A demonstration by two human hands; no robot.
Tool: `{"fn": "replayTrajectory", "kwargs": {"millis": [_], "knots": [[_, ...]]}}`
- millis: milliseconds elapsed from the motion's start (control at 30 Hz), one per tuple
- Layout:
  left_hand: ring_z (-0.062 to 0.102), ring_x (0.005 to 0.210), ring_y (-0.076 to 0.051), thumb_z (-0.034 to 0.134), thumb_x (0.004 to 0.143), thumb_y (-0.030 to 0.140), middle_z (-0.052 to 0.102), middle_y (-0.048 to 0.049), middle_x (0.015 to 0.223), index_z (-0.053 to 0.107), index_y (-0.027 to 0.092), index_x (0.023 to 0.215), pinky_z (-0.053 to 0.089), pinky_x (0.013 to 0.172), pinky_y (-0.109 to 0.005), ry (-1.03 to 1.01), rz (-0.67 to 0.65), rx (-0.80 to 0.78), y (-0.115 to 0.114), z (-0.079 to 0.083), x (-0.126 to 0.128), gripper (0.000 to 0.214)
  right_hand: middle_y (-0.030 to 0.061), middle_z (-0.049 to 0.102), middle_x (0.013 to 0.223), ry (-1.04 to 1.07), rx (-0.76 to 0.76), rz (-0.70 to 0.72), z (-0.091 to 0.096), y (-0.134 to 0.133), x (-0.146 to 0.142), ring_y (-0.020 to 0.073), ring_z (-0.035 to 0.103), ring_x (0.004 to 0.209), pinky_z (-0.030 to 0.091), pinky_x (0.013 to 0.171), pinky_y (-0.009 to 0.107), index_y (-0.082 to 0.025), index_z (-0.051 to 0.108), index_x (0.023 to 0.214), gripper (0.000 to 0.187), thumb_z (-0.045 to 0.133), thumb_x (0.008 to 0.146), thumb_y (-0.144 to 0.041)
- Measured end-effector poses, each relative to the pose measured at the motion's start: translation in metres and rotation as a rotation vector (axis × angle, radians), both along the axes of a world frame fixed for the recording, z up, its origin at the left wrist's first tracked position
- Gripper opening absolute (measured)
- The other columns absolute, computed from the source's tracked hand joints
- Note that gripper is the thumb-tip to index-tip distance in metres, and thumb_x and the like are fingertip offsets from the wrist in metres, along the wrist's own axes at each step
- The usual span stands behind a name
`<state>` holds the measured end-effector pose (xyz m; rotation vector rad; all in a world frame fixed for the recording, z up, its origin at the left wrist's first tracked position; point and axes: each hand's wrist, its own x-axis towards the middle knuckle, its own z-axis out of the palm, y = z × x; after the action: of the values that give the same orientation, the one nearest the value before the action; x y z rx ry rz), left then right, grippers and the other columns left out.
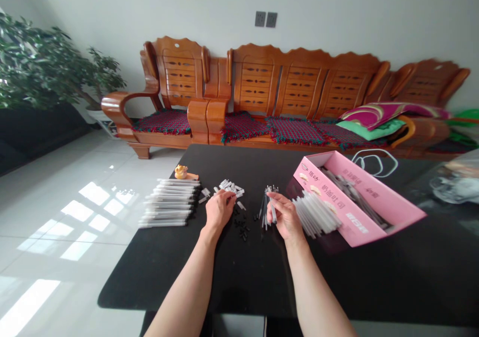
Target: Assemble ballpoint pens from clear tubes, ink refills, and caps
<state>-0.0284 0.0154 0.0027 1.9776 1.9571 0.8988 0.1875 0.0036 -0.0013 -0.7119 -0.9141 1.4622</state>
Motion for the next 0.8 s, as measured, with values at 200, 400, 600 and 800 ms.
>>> {"fn": "replayTrajectory", "kwargs": {"millis": [200, 400, 600, 800], "knots": [[0.066, 0.091, -0.019, 0.054, 0.091, 0.033, 0.07, -0.0032, 0.102, 0.07, 0.029, 0.109, 0.043, 0.071, -0.025, 0.203, -0.051, -0.108, -0.004, 0.001, 0.004, 0.024, -0.004, 0.058, 0.054, -0.006, -0.008, -0.01, -0.001, 0.0, 0.0, 0.0095, 0.052, 0.038, 0.041, 0.037, 0.02, -0.018, 0.071, 0.097, 0.02, 0.07, 0.079, -0.027], [0.066, 0.083, -0.019, 0.056, 0.089, 0.046, 0.07, -0.004, 0.095, 0.067, 0.023, 0.097, 0.042, 0.068, -0.026, 0.238, 0.034, -0.123, -0.003, 0.001, 0.009, 0.026, -0.0036, 0.059, 0.054, -0.011, -0.005, -0.004, -0.001, -0.001, 0.0, 0.0099, 0.053, 0.038, 0.042, 0.037, 0.021, -0.018, 0.071, 0.095, 0.017, 0.069, 0.08, -0.027], [0.067, 0.079, -0.022, 0.058, 0.087, 0.044, 0.07, -0.0059, 0.088, 0.064, 0.022, 0.089, 0.041, 0.065, -0.027, 0.208, 0.09, -0.098, -0.003, 0.001, 0.011, 0.023, -0.0014, 0.064, 0.059, -0.017, -0.004, 0.02, -0.001, -0.002, 0.0, 0.0119, 0.057, 0.041, 0.045, 0.039, 0.022, -0.018, 0.07, 0.092, 0.015, 0.067, 0.081, -0.026], [0.067, 0.077, -0.023, 0.06, 0.084, 0.032, 0.07, -0.0077, 0.085, 0.065, 0.021, 0.086, 0.042, 0.066, -0.028, 0.186, 0.139, -0.089, -0.003, -0.001, 0.011, 0.013, 0.0027, 0.07, 0.067, -0.006, -0.04, 0.038, -0.002, -0.002, 0.0, 0.017, 0.066, 0.051, 0.052, 0.045, 0.026, -0.017, 0.071, 0.095, 0.018, 0.065, 0.082, -0.029]]}}
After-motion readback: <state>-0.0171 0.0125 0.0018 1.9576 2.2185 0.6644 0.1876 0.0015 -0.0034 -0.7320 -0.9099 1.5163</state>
